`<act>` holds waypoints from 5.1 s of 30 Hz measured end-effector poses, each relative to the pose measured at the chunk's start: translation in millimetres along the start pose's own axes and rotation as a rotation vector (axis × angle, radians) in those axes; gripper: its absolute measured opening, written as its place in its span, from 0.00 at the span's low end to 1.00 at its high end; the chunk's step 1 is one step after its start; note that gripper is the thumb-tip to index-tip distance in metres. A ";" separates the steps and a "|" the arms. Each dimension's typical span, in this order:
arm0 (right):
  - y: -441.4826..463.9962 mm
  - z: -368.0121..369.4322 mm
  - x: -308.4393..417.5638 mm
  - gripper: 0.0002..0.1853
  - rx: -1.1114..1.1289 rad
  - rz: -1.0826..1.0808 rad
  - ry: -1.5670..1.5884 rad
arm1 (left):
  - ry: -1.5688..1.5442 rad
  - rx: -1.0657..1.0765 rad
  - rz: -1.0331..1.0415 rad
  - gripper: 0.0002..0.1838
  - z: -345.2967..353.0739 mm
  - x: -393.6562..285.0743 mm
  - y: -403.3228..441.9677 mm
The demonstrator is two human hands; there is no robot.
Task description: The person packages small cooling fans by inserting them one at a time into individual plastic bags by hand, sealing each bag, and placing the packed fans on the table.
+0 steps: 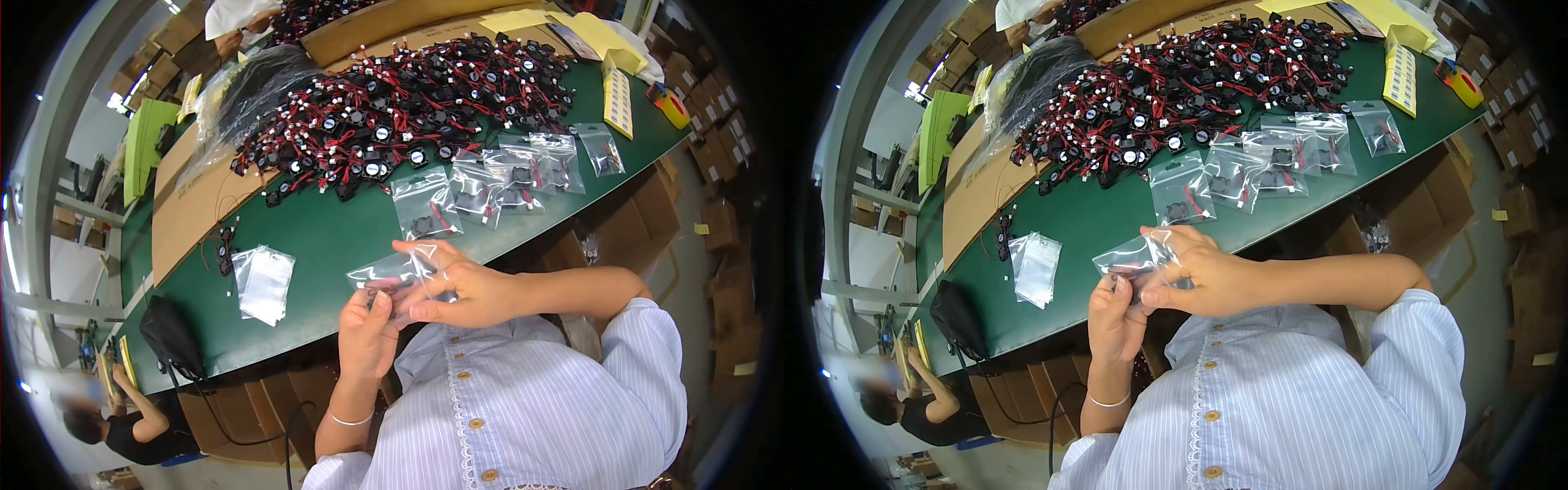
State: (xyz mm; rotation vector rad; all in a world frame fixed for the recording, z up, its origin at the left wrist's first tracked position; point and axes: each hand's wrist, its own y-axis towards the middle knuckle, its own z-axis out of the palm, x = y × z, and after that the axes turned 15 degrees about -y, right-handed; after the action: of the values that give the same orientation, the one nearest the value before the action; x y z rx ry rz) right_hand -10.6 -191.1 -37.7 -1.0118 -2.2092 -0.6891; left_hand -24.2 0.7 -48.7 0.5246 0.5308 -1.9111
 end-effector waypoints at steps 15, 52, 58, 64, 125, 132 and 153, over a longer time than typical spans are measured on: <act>6.6 -35.0 20.2 0.07 0.172 -0.073 0.053 | 0.543 0.146 0.193 0.06 2.8 -16.7 -20.0; -16.8 -26.9 43.3 0.07 -0.014 -0.219 -0.210 | 0.722 0.355 0.350 0.05 5.6 -17.4 -8.5; 15.6 -54.9 40.9 0.12 0.167 -0.185 0.318 | -0.007 0.263 -0.382 0.14 -11.5 -22.7 12.4; 32.9 -66.2 25.8 0.09 -0.090 -0.301 -0.356 | 1.036 0.062 0.423 0.19 -0.6 -23.1 26.8; -7.7 9.0 34.3 0.09 -0.445 -0.055 -0.236 | 1.335 0.033 0.629 0.07 44.1 -2.2 -21.1; -11.1 12.5 31.0 0.06 -0.429 -0.083 -0.008 | 1.183 -0.001 0.673 0.04 42.0 -0.4 -28.7; 16.9 -7.5 15.8 0.06 -0.127 0.023 -0.006 | 1.918 0.209 0.557 0.51 36.9 -26.9 -2.9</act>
State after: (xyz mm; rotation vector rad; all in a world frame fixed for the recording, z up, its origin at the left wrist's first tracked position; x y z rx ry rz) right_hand -3.2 -178.8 -18.1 -1.1015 -2.1777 -0.8253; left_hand -21.5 0.0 -2.9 2.3117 1.1212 -0.4036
